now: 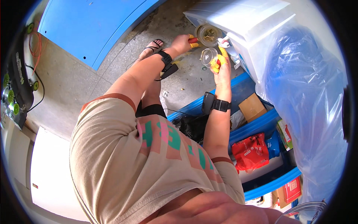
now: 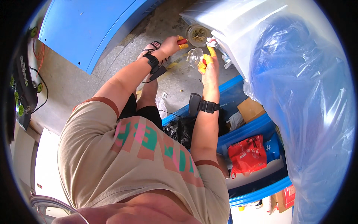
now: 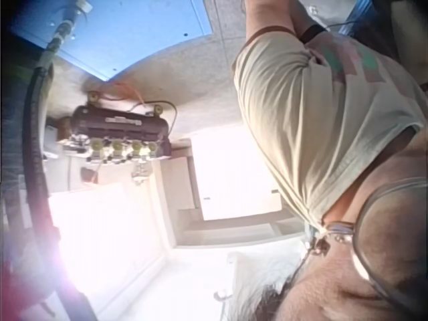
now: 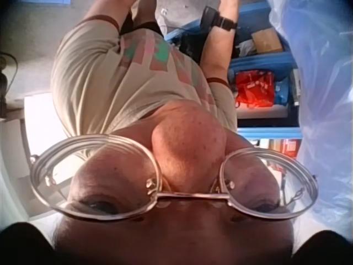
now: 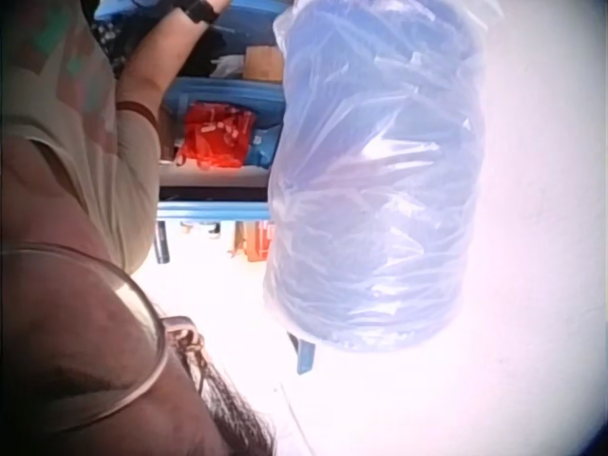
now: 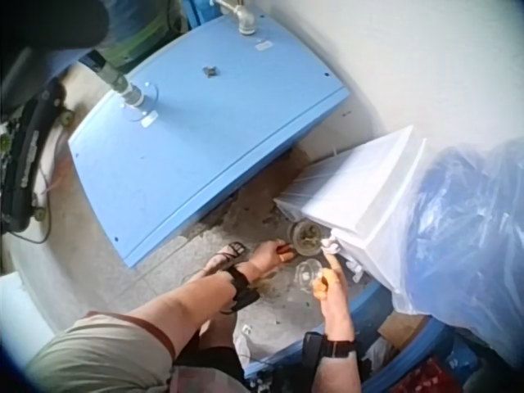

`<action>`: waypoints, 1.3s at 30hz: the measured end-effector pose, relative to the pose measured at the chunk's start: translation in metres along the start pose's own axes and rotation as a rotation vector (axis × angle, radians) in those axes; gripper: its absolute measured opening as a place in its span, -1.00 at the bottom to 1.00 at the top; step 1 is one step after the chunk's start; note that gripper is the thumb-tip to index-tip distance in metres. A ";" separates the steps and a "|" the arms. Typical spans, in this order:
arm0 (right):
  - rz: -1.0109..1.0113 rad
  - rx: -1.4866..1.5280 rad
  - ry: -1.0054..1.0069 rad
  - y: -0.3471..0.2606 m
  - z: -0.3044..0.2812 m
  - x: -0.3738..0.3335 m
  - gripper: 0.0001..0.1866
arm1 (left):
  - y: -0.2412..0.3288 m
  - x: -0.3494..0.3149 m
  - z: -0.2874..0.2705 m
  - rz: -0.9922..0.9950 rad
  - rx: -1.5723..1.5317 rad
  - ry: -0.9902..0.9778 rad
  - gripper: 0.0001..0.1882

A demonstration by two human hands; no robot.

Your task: Pouring tea from a glass teapot into a plastic bottle and then cleaning out the teapot filter at a floor drain.

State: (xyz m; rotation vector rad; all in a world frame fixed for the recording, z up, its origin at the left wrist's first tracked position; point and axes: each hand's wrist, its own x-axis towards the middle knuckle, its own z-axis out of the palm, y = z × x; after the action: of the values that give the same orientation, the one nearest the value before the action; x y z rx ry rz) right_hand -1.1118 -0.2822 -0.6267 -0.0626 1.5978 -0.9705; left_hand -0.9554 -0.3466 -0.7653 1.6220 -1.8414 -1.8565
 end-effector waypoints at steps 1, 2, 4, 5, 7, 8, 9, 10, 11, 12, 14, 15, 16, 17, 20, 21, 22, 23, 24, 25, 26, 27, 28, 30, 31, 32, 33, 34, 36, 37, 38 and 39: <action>-0.002 0.002 0.001 0.000 0.002 0.000 -0.68 | -0.002 0.000 -0.001 0.011 0.007 -0.001 -0.48; 0.010 -0.003 0.020 0.000 0.003 0.000 -0.68 | -0.003 0.001 -0.001 0.021 0.015 -0.003 -0.48; 0.020 -0.006 0.042 0.000 0.005 -0.001 -0.68 | -0.003 0.002 0.000 0.013 0.019 0.001 -0.52; 0.016 -0.008 0.033 -0.001 0.005 -0.002 -0.65 | -0.003 0.002 0.000 0.002 0.021 0.005 -0.57; 0.011 -0.009 0.026 -0.003 0.007 -0.004 -0.61 | -0.003 0.004 0.000 0.017 0.014 -0.016 -0.53; 0.001 -0.001 -0.008 -0.005 0.009 -0.004 -0.53 | -0.003 0.004 -0.001 0.029 0.007 -0.035 -0.48; -0.008 0.006 -0.043 -0.007 0.011 -0.005 -0.43 | -0.003 0.004 -0.001 0.031 0.009 -0.036 -0.48; -0.010 0.007 -0.041 -0.008 0.013 -0.007 -0.43 | -0.002 0.005 -0.002 0.022 0.007 -0.050 -0.48; -0.005 0.009 -0.022 -0.009 0.015 -0.009 -0.43 | -0.001 0.005 -0.002 0.014 0.005 -0.064 -0.48; 0.001 0.010 -0.003 -0.010 0.016 -0.010 -0.42 | 0.000 0.005 -0.002 0.015 0.006 -0.065 -0.48; -0.002 0.008 -0.017 -0.010 0.016 -0.010 -0.42 | 0.001 0.006 -0.001 0.021 0.035 -0.065 -0.49; -0.004 0.006 -0.032 -0.011 0.016 -0.010 -0.42 | 0.000 0.006 -0.001 0.022 0.035 -0.066 -0.49; -0.004 0.007 -0.030 -0.010 0.016 -0.011 -0.42 | 0.000 0.006 0.000 0.026 0.019 -0.039 -0.49; -0.002 0.015 -0.026 -0.010 0.016 -0.011 -0.42 | 0.000 0.005 0.001 0.030 0.002 -0.013 -0.49; -0.007 0.007 -0.014 -0.005 0.011 -0.010 -0.45 | 0.003 0.006 0.002 0.023 0.024 -0.009 -0.49; -0.014 -0.010 -0.009 -0.003 0.009 -0.010 -0.49 | 0.003 0.006 0.003 0.023 0.024 -0.011 -0.49; -0.013 -0.009 -0.009 -0.003 0.010 -0.010 -0.49 | 0.003 0.006 0.004 0.016 0.031 -0.004 -0.49; -0.015 -0.004 -0.010 -0.003 0.010 -0.010 -0.45 | 0.003 0.006 0.004 0.010 0.038 0.003 -0.49; -0.016 0.002 -0.011 -0.004 0.011 -0.009 -0.41 | 0.003 0.006 0.006 0.009 0.039 0.003 -0.49; -0.014 0.002 -0.012 -0.005 0.012 -0.010 -0.41 | 0.003 0.005 0.008 0.005 0.034 0.025 -0.49; -0.007 -0.006 -0.011 -0.006 0.013 -0.010 -0.41 | 0.003 0.005 0.009 0.001 0.030 0.046 -0.49; 0.001 -0.015 -0.010 -0.006 0.014 -0.010 -0.41 | 0.002 0.005 0.011 -0.003 0.031 0.047 -0.49; -0.004 -0.018 -0.009 -0.005 0.012 -0.010 -0.41 | 0.004 0.003 0.012 -0.004 0.031 0.051 -0.50; -0.009 -0.009 0.010 -0.001 0.008 -0.009 -0.42 | 0.008 0.001 0.015 -0.002 0.028 0.057 -0.50; -0.006 -0.009 0.009 -0.003 0.010 -0.009 -0.42 | 0.008 0.001 0.016 -0.018 0.014 0.055 -0.51; -0.016 -0.015 0.007 -0.005 0.012 -0.011 -0.43 | 0.009 0.001 0.017 -0.034 0.001 0.053 -0.51; -0.026 -0.021 0.003 -0.006 0.013 -0.012 -0.44 | 0.009 0.000 0.018 -0.036 0.001 0.053 -0.51; -0.024 -0.021 0.002 -0.006 0.013 -0.012 -0.44 | 0.009 0.000 0.019 -0.029 0.011 0.066 -0.51; -0.029 -0.015 -0.007 -0.005 0.012 -0.012 -0.44 | 0.007 -0.001 0.020 -0.023 0.021 0.081 -0.51; -0.028 -0.015 -0.007 -0.004 0.010 -0.011 -0.44 | 0.007 0.000 0.020 -0.027 0.017 0.075 -0.52; -0.035 -0.016 -0.024 -0.003 0.007 -0.011 -0.49 | 0.007 0.000 0.020 -0.032 0.013 0.068 -0.52; -0.042 -0.017 -0.042 -0.002 0.005 -0.010 -0.53 | 0.007 0.000 0.020 -0.033 0.013 0.069 -0.52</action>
State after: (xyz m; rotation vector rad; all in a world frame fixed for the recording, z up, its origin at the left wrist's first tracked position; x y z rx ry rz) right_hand -1.1056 -0.2810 -0.6175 -0.1275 1.5719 -0.9822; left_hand -0.9731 -0.3353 -0.7651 1.7077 -1.8137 -1.7808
